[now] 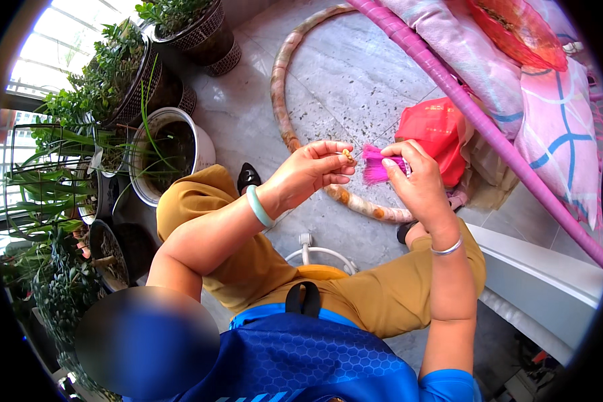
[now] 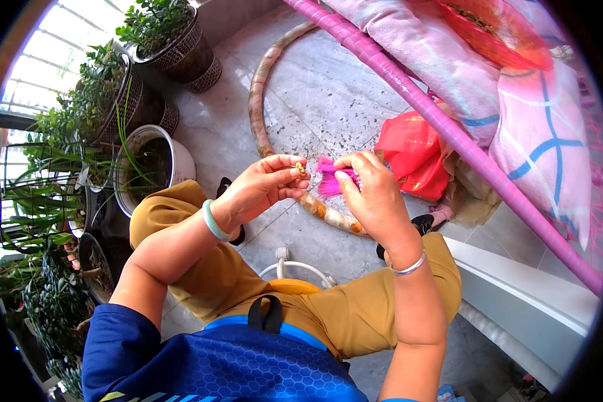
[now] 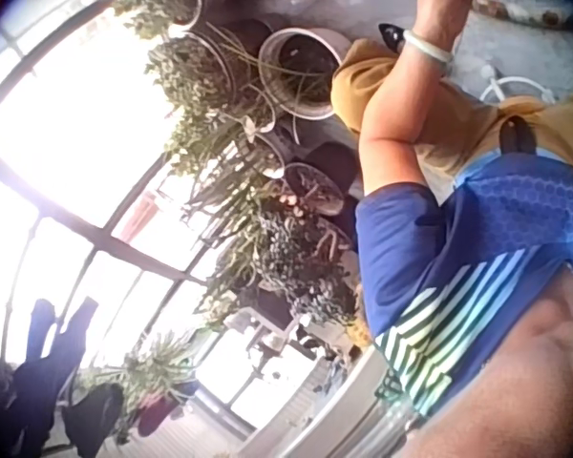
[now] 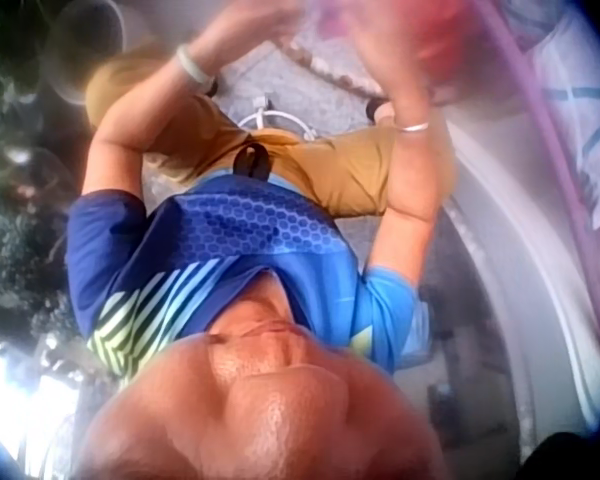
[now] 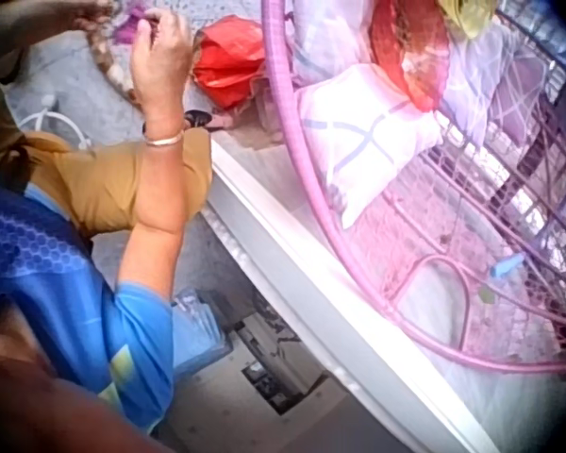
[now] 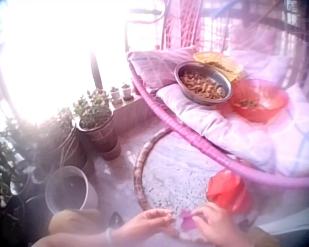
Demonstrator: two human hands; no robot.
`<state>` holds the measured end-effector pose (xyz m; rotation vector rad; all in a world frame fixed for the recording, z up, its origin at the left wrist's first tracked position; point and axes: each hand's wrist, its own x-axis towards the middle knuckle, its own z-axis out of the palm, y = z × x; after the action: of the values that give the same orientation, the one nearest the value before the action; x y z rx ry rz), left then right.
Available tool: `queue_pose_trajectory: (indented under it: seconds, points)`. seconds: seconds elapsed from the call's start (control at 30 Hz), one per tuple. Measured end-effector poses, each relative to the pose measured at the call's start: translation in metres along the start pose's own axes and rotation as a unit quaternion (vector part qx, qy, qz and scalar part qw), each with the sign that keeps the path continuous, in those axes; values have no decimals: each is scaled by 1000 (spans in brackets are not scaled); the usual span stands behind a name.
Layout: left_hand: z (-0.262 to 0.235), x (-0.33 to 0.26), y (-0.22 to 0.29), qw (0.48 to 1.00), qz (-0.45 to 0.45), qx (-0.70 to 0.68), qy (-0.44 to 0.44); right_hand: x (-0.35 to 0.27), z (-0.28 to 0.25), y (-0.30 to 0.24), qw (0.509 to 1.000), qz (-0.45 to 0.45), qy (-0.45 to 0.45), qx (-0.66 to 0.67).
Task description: The person assembles a bird toy by attaching a purple tassel to a small gold bell by hand while sitting on a balcony.
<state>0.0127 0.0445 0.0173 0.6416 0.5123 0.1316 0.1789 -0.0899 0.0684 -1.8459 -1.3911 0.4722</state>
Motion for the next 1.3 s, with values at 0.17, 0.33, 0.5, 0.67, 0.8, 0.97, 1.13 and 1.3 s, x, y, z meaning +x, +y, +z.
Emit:
queue_pose_trajectory:
  seconds: [0.17,0.33,0.5,0.67,0.8,0.97,1.13,1.3]
  points:
    - [0,-1,0,1000,-11,11,18,1,-5,-4,1000,-11,23,8]
    - [-2,0,-3,1000,5,14,26,1,-7,-7,999,-19,42,22]
    - [-4,2,-7,999,15,15,44,0,-9,-14,998,-52,43,17]
    - [0,1,-5,998,14,10,56,-4,-9,-24,998,-54,6,22]
    - [-1,0,-5,998,22,10,61,-8,-9,-31,999,-39,8,14]
    - [-2,1,-8,997,26,13,71,-7,-11,-28,998,-44,33,0]
    - [0,1,-8,997,29,22,61,-9,-1,-28,997,-59,29,36]
    - [2,0,-9,997,39,30,63,-12,3,-27,997,-50,0,51]
